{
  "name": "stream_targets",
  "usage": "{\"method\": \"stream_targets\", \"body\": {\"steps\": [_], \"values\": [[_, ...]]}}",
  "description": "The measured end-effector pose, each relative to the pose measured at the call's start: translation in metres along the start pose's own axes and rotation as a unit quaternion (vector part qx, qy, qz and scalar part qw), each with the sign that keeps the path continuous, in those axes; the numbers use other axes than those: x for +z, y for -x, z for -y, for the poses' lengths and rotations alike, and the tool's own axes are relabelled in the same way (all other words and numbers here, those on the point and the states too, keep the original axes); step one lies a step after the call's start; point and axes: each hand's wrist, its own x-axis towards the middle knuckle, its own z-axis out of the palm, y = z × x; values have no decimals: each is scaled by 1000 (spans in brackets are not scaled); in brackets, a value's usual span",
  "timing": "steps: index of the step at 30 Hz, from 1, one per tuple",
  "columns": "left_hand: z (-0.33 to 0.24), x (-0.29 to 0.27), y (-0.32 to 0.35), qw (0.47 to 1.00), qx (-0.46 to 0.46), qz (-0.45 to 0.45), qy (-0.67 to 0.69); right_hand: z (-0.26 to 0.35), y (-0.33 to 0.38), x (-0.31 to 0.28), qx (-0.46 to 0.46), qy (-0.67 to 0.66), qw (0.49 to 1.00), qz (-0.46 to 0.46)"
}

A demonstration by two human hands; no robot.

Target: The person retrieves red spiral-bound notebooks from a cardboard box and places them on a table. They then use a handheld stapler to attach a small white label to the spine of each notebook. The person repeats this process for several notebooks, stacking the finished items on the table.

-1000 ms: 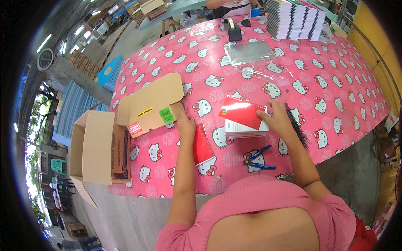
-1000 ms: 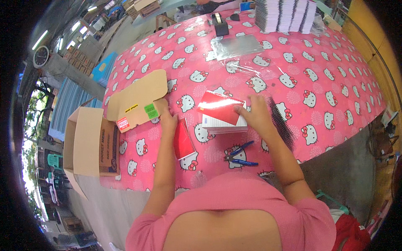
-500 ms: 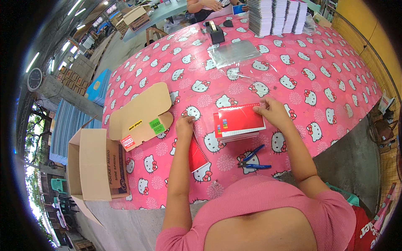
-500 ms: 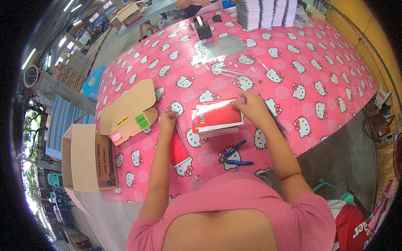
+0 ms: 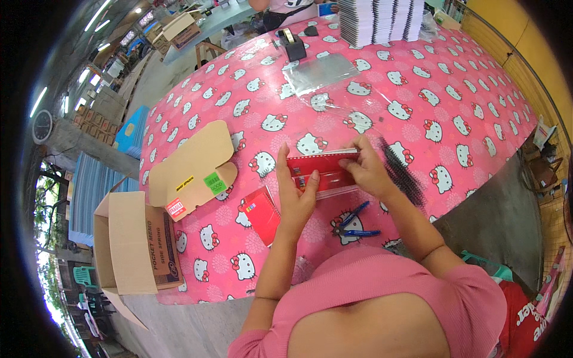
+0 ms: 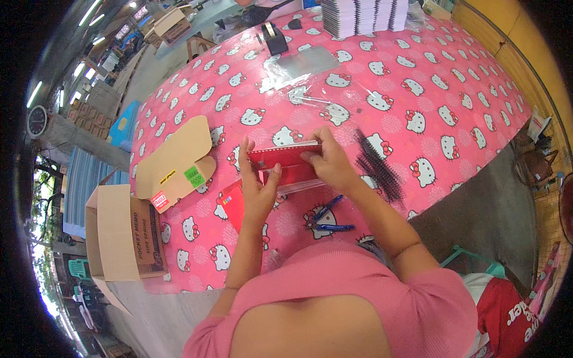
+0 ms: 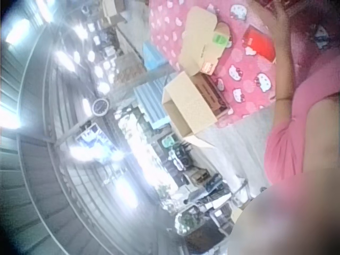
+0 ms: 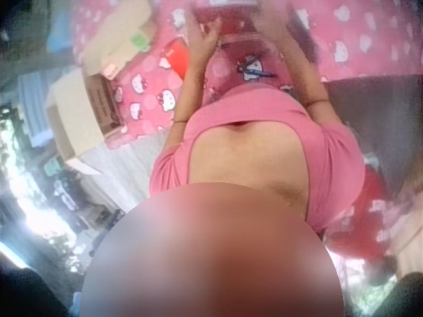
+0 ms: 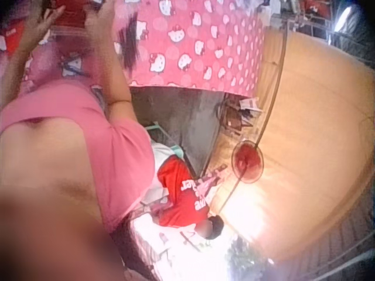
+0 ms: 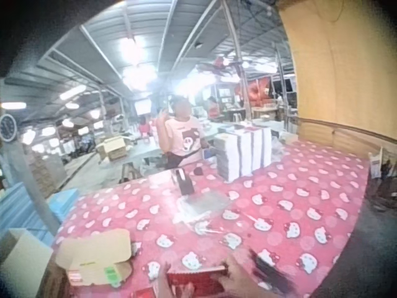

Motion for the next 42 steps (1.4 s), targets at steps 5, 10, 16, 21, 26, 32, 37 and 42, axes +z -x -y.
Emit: {"method": "stream_targets", "body": {"steps": [5, 10, 16, 21, 26, 32, 37, 42], "values": [[0, 8, 10, 994, 58, -44, -87, 4, 7, 18, -1, -14, 1000, 14], [-7, 1, 4, 985, 21, 3, -173, 9, 5, 19, 58, 28, 998, 20], [-24, 19, -10, 919, 145, -11, -368, 11, 8, 8, 27, 158, 986, 43], [-23, 21, -21, 949, 137, 8, -282, 0, 8, -69, 1, 392, 918, -62], [-23, 21, -22, 947, 148, 2, -287, -43, 22, -109, 145, 516, 835, -127], [-23, 21, -22, 955, 134, 14, -263, -49, 11, -119, 66, 493, 850, -172], [-29, 21, -22, 953, 134, 4, -271, 11, 4, -77, -85, 435, 890, -105], [-32, 23, -19, 953, 113, 6, -281, 58, 8, -47, -112, 317, 941, -29]]}}
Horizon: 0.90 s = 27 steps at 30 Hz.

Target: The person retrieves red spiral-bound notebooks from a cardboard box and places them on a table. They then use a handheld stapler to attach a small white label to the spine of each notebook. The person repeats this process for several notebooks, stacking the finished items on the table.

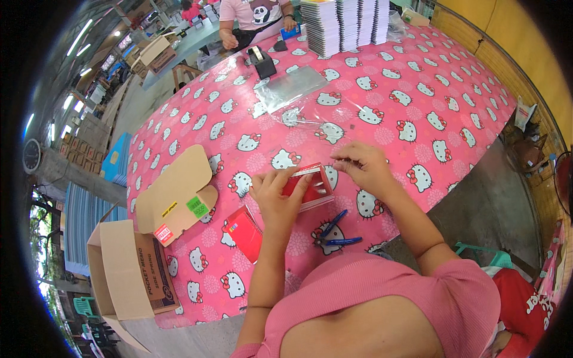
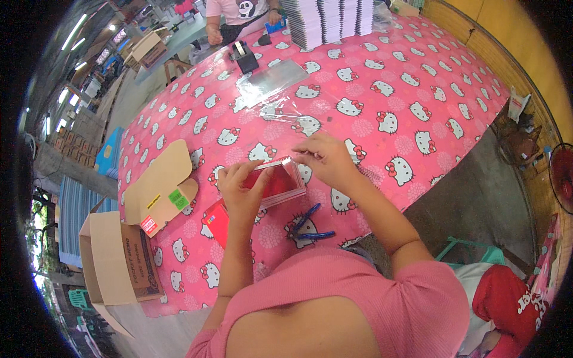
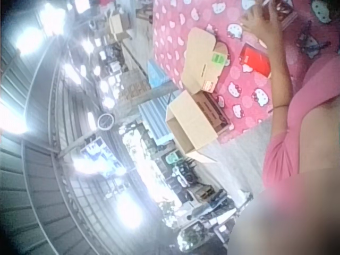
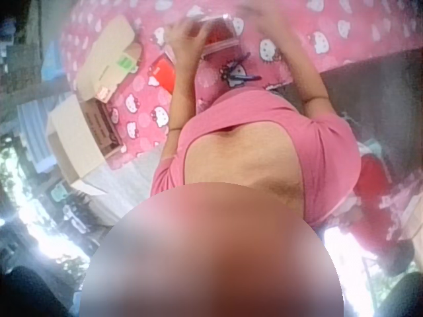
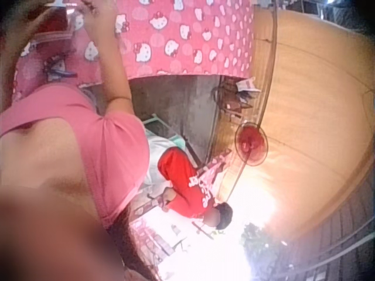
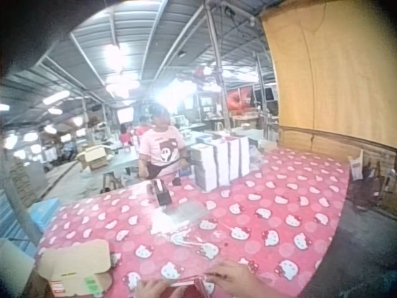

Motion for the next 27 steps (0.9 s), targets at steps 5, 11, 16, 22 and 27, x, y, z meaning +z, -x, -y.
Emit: {"method": "stream_targets", "body": {"steps": [5, 11, 16, 22, 27], "values": [[-3, 1, -1, 999, 20, -30, -9, 17, -7, 6, -34, -42, 998, 31], [-1, 1, 0, 1000, 20, -23, 2, 16, -15, 5, 146, -167, 970, 103], [4, 3, 2, 1000, -4, -9, 15, 17, -24, -6, 136, -165, 947, 241], [2, 5, 1, 1000, -13, -13, 16, 11, -25, -3, -101, 2, 976, 195], [-1, 2, 1, 1000, 9, -26, 0, 46, -23, -3, -10, 3, 984, 176]]}}
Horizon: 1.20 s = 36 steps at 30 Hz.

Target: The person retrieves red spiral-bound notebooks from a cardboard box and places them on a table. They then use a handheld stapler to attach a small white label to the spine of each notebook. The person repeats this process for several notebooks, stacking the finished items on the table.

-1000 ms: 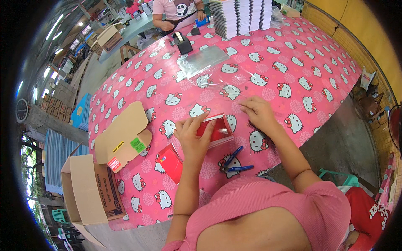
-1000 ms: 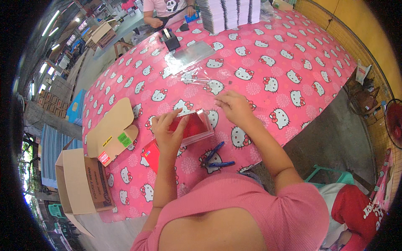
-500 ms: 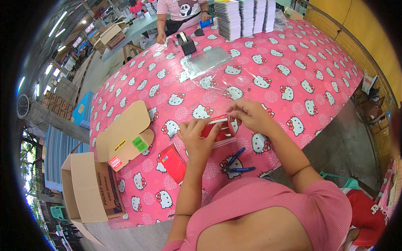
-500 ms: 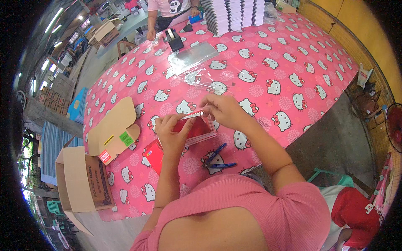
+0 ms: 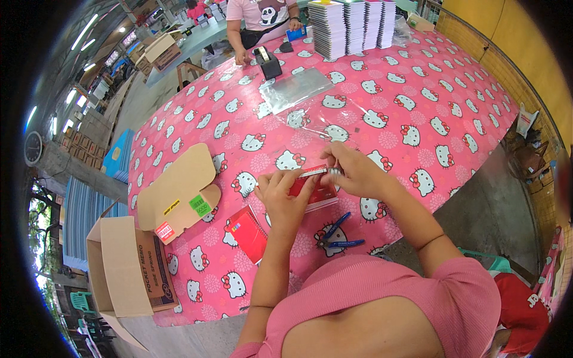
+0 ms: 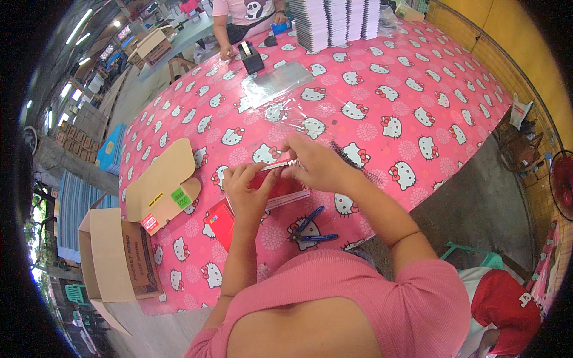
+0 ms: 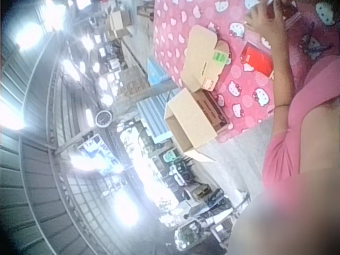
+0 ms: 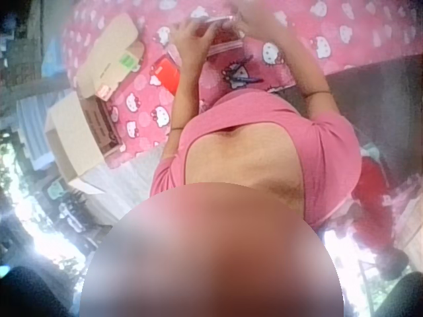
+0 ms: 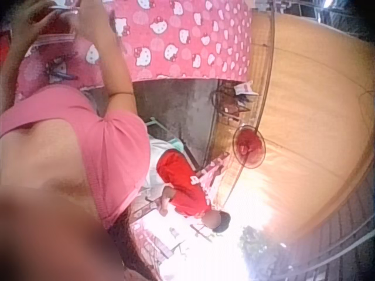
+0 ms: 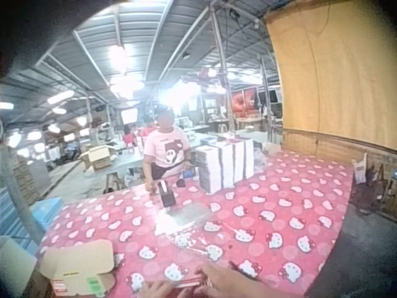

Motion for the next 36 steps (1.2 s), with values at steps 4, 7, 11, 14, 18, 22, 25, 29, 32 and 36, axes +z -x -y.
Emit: {"method": "stream_targets", "body": {"steps": [4, 7, 11, 14, 18, 22, 25, 29, 32, 36], "values": [[6, 2, 2, 1000, -1, 3, -3, -5, -2, 10, -20, 69, 996, -50], [3, 0, 1, 1000, -4, 9, -7, -9, -2, 14, -20, 89, 994, -58], [4, 0, 2, 1000, 2, 5, -7, -4, -2, 18, -38, 116, 988, -99], [9, 3, 5, 1000, -19, 16, 11, -9, 0, 19, -41, 117, 988, -88], [11, 3, 5, 1000, -14, 17, 8, -1, -3, 16, -56, 107, 989, -81], [8, 2, 4, 999, -24, 22, 14, 1, -5, 17, -77, 98, 989, -80], [3, -1, 3, 1000, -12, 12, 4, 6, -7, 17, -77, 73, 989, -99], [2, -2, 4, 1000, 2, 9, -12, 0, -6, 26, -86, 78, 986, -120], [2, 0, 3, 1000, 8, 3, -8, -4, -5, 27, -54, 116, 986, -112], [5, -2, 2, 1000, -5, 12, 8, 6, -8, -1, -57, 152, 981, -105]]}}
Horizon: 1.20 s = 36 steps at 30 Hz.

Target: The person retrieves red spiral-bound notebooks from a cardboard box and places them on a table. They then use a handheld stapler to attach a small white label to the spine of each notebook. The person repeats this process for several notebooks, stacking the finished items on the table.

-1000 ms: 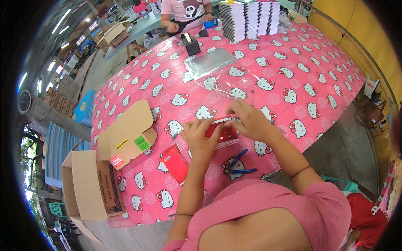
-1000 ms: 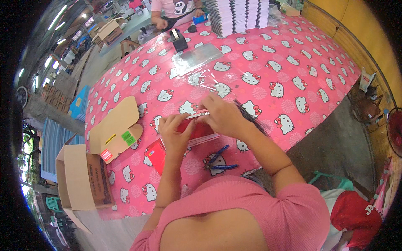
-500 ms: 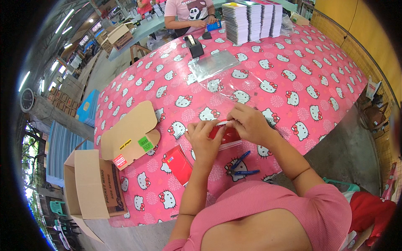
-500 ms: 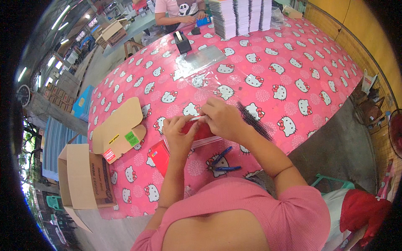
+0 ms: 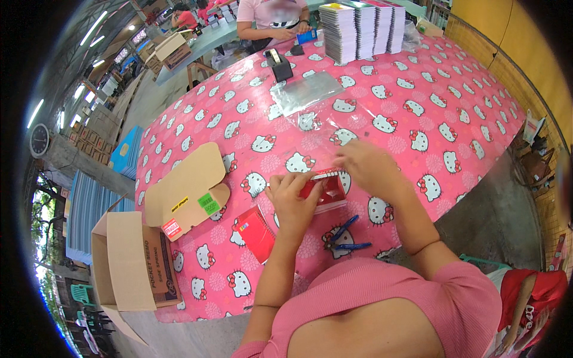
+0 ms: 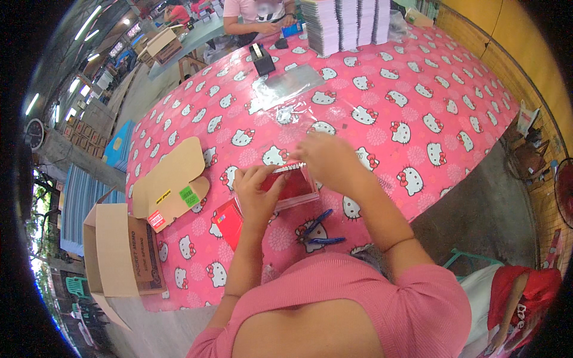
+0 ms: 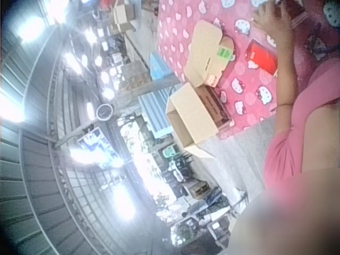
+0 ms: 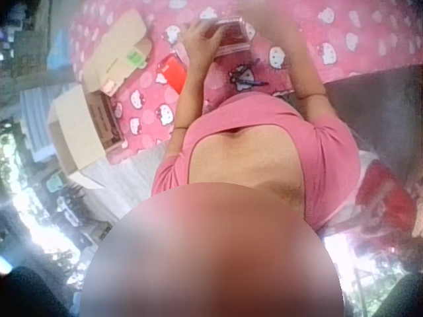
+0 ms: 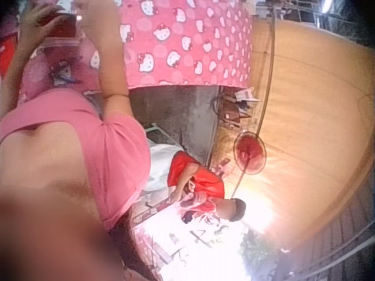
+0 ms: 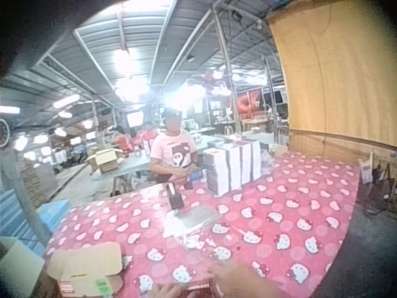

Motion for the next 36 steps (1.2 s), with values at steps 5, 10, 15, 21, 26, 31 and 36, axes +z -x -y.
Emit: {"method": "stream_targets", "body": {"steps": [5, 10, 15, 21, 26, 31, 36], "values": [[2, 1, 0, 1000, 7, -5, -2, 8, -11, -19, 25, 11, 982, 186], [3, 0, -2, 1000, 5, 5, 14, -1, -19, -8, -6, 26, 969, 247], [4, 4, -7, 999, -16, 1, 35, 5, -36, 8, 33, 126, 916, 380], [11, -1, -4, 991, -45, 58, 113, 12, -30, 9, 8, 70, 934, 349], [24, -6, 2, 997, -8, 30, 77, 15, -31, 13, -43, 70, 957, 279], [33, -4, 8, 994, -3, -30, 109, 21, -38, 9, -1, 65, 957, 284], [31, 5, 6, 976, -56, -30, 210, 6, -38, 27, -34, 96, 944, 313]]}}
